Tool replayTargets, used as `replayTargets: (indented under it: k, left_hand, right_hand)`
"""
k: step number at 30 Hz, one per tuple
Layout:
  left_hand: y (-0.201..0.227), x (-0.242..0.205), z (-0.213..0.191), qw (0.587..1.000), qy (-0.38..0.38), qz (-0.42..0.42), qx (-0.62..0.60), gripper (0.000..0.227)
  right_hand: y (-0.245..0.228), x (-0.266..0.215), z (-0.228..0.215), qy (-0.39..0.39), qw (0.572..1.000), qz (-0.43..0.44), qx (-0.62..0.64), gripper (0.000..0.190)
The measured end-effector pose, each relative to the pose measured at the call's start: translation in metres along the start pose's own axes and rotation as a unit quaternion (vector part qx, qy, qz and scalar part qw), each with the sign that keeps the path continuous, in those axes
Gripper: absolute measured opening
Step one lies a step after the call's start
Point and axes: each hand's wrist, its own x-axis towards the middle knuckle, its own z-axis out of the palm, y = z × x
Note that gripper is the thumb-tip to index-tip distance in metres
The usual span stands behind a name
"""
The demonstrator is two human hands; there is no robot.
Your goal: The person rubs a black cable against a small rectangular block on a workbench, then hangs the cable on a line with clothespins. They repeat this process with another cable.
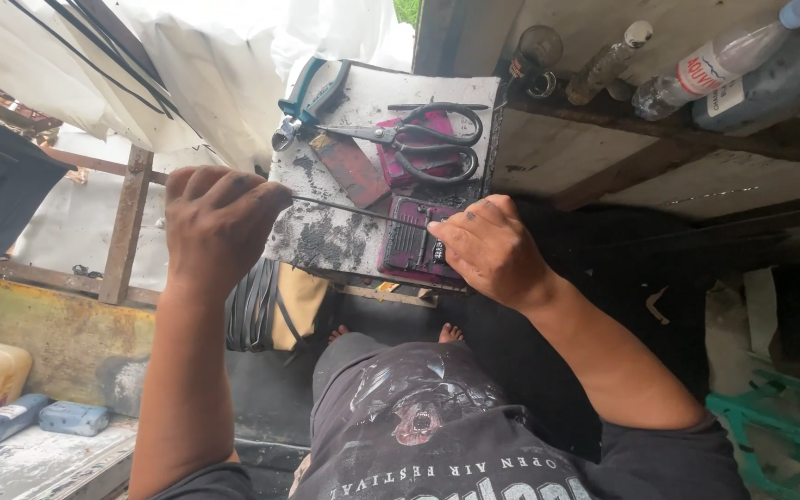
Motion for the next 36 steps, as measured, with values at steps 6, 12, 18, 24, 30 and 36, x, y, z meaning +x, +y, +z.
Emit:
replayTargets:
  k: [6, 12, 18, 24, 30, 36]
  left_hand:
    - [0.004, -0.013, 0.022, 0.999, -0.013, 0.0, 0.041, 0.011]
    - [0.006, -0.022, 0.041, 1.0, -0.02, 0.011, 0.0, 0.007]
    - [0.019, -0.017, 0.051, 0.999, -0.041, 0.015, -0.01, 0.008]
    - [0.036, -0.002, 0.043, 0.998, -0.057, 0.021, -0.03, 0.008]
    - [0.049, 0.003, 0.052, 0.996, -0.073, 0.035, -0.044, 0.007]
    - [0.064, 0.011, 0.06, 0.993, -0.067, 0.041, -0.084, 0.008]
  right_hand:
    - [0.003, -0.004, -0.012, -0.033, 0.999, -0.004, -0.015, 0.014]
    - [0.01, -0.012, -0.022, -0.032, 0.999, -0.006, -0.018, 0.016]
    - [0.014, -0.019, -0.037, -0.039, 0.998, 0.002, -0.039, 0.019]
    - [0.015, -0.026, -0.052, -0.049, 0.997, 0.007, -0.058, 0.018]
    - [0.018, -0.037, -0.066, -0.052, 0.995, 0.027, -0.076, 0.019]
    - [0.021, -0.049, -0.079, -0.061, 0.994, 0.046, -0.08, 0.017]
